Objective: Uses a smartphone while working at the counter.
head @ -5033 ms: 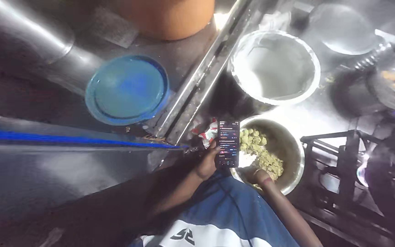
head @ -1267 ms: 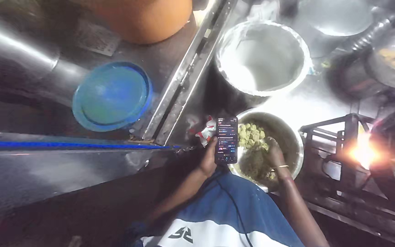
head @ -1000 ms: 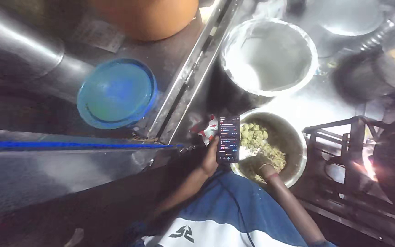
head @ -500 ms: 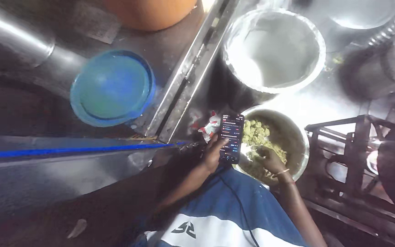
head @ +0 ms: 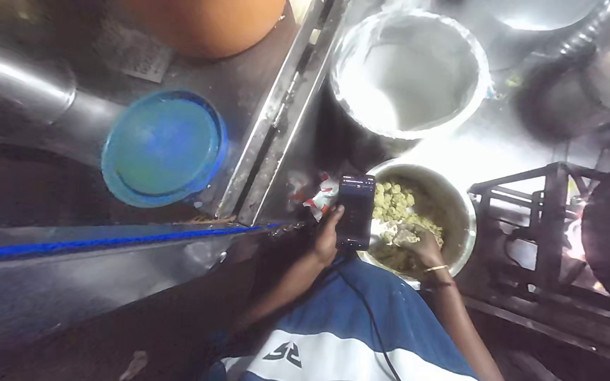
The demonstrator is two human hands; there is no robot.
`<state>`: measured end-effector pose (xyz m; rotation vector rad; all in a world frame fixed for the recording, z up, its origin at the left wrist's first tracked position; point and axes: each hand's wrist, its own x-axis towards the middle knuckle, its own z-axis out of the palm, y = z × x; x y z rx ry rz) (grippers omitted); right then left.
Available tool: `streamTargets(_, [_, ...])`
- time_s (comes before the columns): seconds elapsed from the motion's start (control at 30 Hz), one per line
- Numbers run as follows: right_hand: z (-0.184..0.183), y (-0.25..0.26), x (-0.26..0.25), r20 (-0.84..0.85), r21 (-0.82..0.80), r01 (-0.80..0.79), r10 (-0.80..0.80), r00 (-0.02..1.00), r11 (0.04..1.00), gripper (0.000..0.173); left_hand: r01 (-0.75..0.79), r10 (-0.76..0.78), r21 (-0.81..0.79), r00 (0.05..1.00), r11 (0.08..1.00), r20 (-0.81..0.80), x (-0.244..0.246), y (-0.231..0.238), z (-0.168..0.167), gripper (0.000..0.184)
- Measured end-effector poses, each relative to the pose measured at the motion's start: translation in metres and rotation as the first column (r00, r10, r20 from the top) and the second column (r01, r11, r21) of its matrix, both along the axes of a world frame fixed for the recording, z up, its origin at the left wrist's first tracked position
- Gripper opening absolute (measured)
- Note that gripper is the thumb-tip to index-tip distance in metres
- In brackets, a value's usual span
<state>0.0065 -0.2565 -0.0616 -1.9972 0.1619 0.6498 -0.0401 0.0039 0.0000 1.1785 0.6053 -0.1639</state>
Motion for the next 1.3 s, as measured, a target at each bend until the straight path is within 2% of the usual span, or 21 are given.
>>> streamTargets(0.07, [-0.005,0.005,0.000,0.017,-0.052,0.028,-0.027,0.999,0.998,0.034,-0.002,0.002,-0.003,1.000,1.000,-0.001,0.000,0.001,0.000,0.054])
streamTargets(0.1, [-0.006,0.007,0.000,-0.003,-0.075,0.020,-0.021,1.000,0.997,0.037,0.002,-0.002,-0.008,1.000,1.000,0.001,0.000,0.001,-0.001,0.054])
streamTargets(0.13, [-0.006,0.008,0.000,-0.045,-0.104,-0.016,0.012,0.999,0.994,0.046,0.003,-0.002,-0.013,1.000,1.000,0.006,0.000,0.002,-0.002,0.054])
streamTargets(0.2, [-0.005,0.008,-0.001,-0.178,-0.143,-0.187,0.160,0.971,0.972,0.079,0.007,-0.006,-0.028,1.000,1.000,0.013,0.000,0.002,-0.003,0.055])
streamTargets(0.23, [-0.002,0.009,0.000,-0.236,-0.142,-0.297,0.259,0.937,0.944,0.090,0.008,-0.007,-0.037,1.000,0.999,0.017,0.000,0.003,-0.003,0.054])
streamTargets(0.27, [0.000,0.011,0.000,-0.279,-0.141,-0.392,0.343,0.897,0.909,0.091,0.004,-0.003,-0.047,1.000,0.999,0.024,0.000,0.003,-0.002,0.052])
streamTargets(0.33, [-0.004,0.014,-0.002,-0.298,-0.148,-0.441,0.386,0.873,0.885,0.078,0.003,0.000,-0.077,0.999,0.997,0.036,0.000,0.003,-0.003,0.051])
streamTargets(0.4, [-0.006,0.018,-0.004,-0.296,-0.151,-0.388,0.333,0.895,0.909,0.066,-0.004,0.007,-0.078,1.000,0.997,0.030,-0.001,0.002,-0.001,0.050])
streamTargets(0.5, [-0.007,0.017,-0.002,-0.271,-0.110,-0.322,0.283,0.920,0.940,0.061,0.006,-0.002,-0.091,0.999,0.996,0.042,-0.002,0.004,-0.002,0.053])
streamTargets(0.57, [-0.010,0.015,0.001,-0.250,-0.119,-0.293,0.257,0.933,0.949,0.037,0.013,-0.007,-0.109,0.999,0.994,0.052,-0.002,0.005,-0.004,0.052])
streamTargets(0.7, [-0.017,0.011,0.002,-0.191,-0.102,-0.215,0.193,0.963,0.971,0.023,0.003,-0.001,-0.123,1.000,0.992,0.019,-0.002,0.004,0.000,0.050])
streamTargets(0.8, [-0.016,0.012,0.000,-0.100,-0.152,-0.206,0.193,0.976,0.967,0.036,0.012,-0.010,-0.127,1.000,0.992,0.016,-0.002,0.004,0.001,0.051])
streamTargets(0.9, [-0.010,0.019,-0.001,-0.079,-0.204,-0.079,0.064,0.995,0.976,0.036,0.007,-0.007,-0.121,1.000,0.993,-0.001,-0.001,0.005,0.001,0.051])
streamTargets(0.97, [-0.011,0.019,-0.003,-0.076,-0.102,0.064,-0.072,0.994,0.993,0.032,0.016,-0.015,-0.127,1.000,0.992,0.010,-0.001,0.005,0.001,0.050])
streamTargets(1.07, [-0.018,0.013,-0.004,-0.209,0.126,0.211,-0.182,0.961,0.969,0.032,0.009,-0.006,-0.139,1.000,0.990,0.020,0.000,0.005,0.002,0.049])
streamTargets(1.13, [-0.019,0.014,-0.005,-0.227,0.090,0.288,-0.262,0.938,0.954,0.030,0.008,-0.005,-0.133,1.000,0.991,0.018,0.000,0.006,0.002,0.049])
streamTargets(1.2, [-0.016,0.016,-0.006,-0.209,0.000,0.247,-0.241,0.948,0.969,0.038,0.011,-0.009,-0.126,1.000,0.992,0.016,-0.001,0.007,0.000,0.050])
streamTargets(1.3, [-0.008,0.013,0.001,-0.206,-0.197,-0.074,0.033,0.978,0.978,0.043,0.005,-0.003,-0.139,1.000,0.990,0.017,-0.001,0.006,-0.001,0.050])
